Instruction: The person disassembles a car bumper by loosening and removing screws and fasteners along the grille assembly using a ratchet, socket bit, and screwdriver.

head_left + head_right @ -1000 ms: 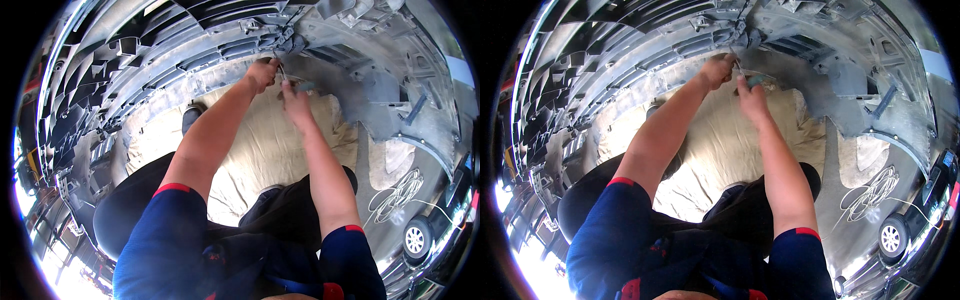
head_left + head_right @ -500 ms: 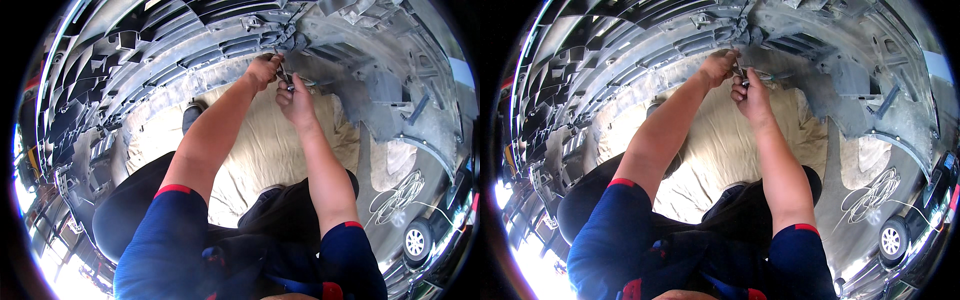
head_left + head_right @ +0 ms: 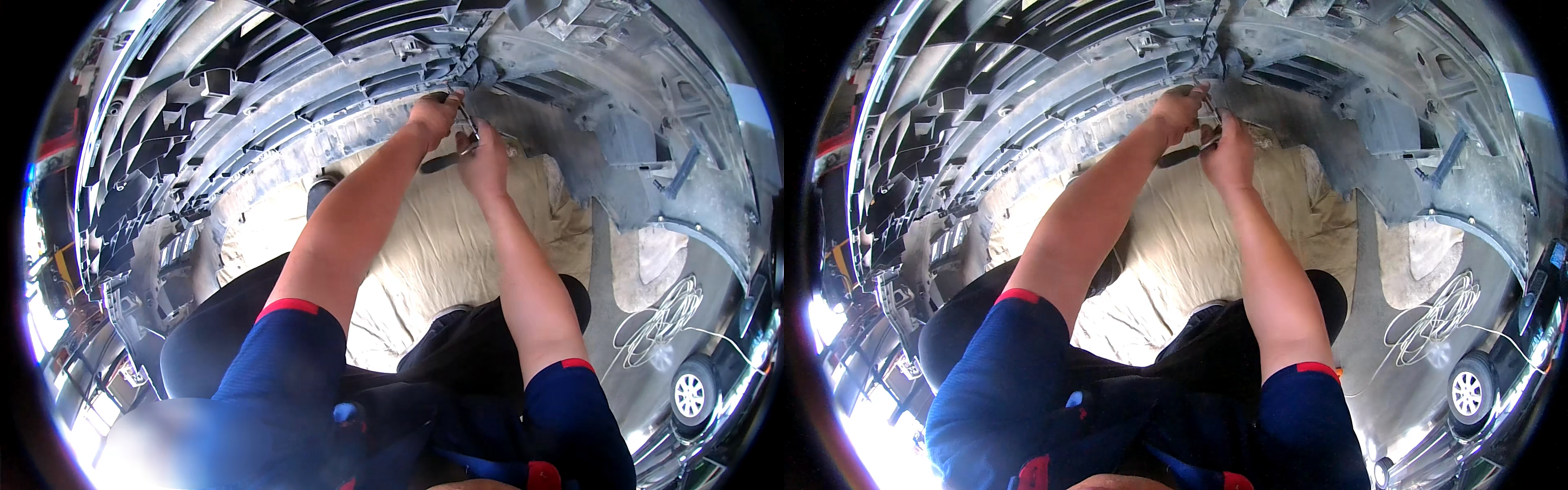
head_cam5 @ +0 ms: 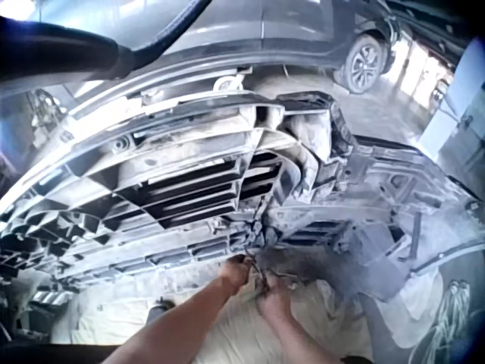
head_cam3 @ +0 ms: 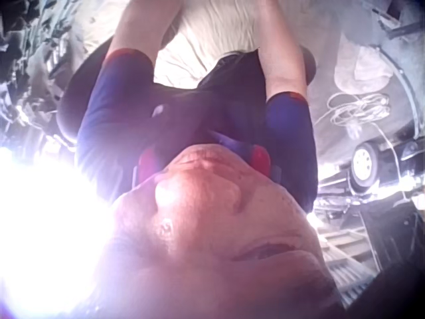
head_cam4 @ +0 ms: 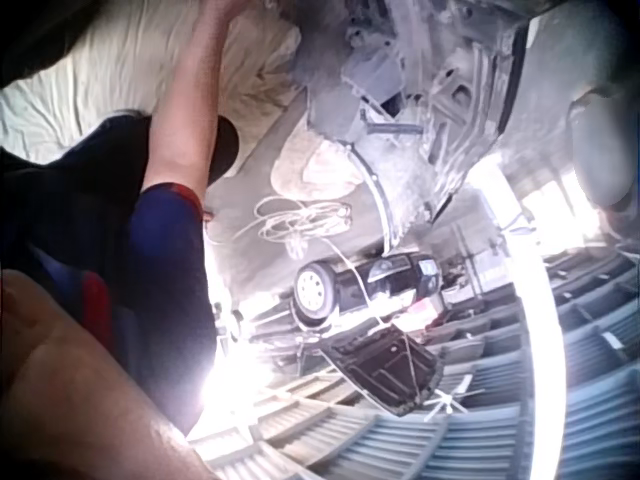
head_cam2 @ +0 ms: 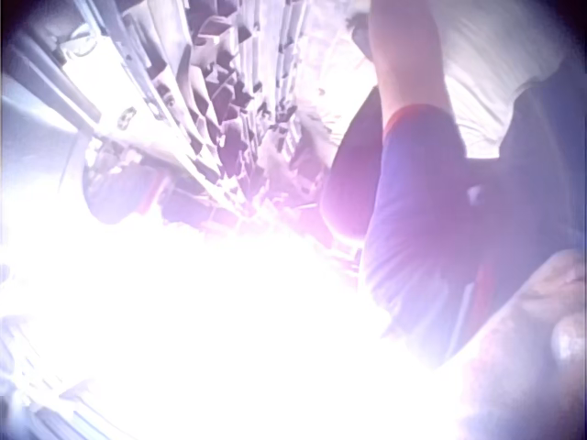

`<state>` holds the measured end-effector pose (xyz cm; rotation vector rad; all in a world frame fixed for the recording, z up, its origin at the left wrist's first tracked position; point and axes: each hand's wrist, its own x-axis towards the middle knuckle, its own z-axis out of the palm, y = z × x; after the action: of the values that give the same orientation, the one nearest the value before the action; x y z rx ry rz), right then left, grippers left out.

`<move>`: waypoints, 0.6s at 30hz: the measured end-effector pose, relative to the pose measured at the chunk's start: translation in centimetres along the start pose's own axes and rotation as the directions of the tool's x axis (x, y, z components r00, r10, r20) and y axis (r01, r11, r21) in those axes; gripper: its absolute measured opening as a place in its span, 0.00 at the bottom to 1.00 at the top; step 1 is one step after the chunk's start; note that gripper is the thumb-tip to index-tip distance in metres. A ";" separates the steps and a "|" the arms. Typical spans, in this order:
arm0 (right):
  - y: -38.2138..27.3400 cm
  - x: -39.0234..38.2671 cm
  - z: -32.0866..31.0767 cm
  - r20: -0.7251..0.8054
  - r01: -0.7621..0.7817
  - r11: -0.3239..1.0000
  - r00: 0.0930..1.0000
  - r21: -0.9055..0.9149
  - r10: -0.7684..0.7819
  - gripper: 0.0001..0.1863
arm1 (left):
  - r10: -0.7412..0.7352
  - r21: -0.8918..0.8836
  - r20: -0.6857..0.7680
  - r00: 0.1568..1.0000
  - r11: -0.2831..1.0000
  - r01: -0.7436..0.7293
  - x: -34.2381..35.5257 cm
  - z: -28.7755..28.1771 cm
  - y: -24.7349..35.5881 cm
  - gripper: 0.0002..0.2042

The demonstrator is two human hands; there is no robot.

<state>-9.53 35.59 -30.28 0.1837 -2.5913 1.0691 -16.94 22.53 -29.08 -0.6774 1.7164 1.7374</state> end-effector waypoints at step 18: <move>-0.8 1.1 -0.1 0.308 -0.482 0.856 0.856 0.188 0.414 0.17 | -0.262 0.825 0.552 0.791 0.036 -0.564 -35.0 -9.5 7.0 0.06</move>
<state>-10.36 35.14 -29.27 -0.2661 -2.7898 1.6540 1.72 11.02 0.70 0.7526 1.9669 0.2349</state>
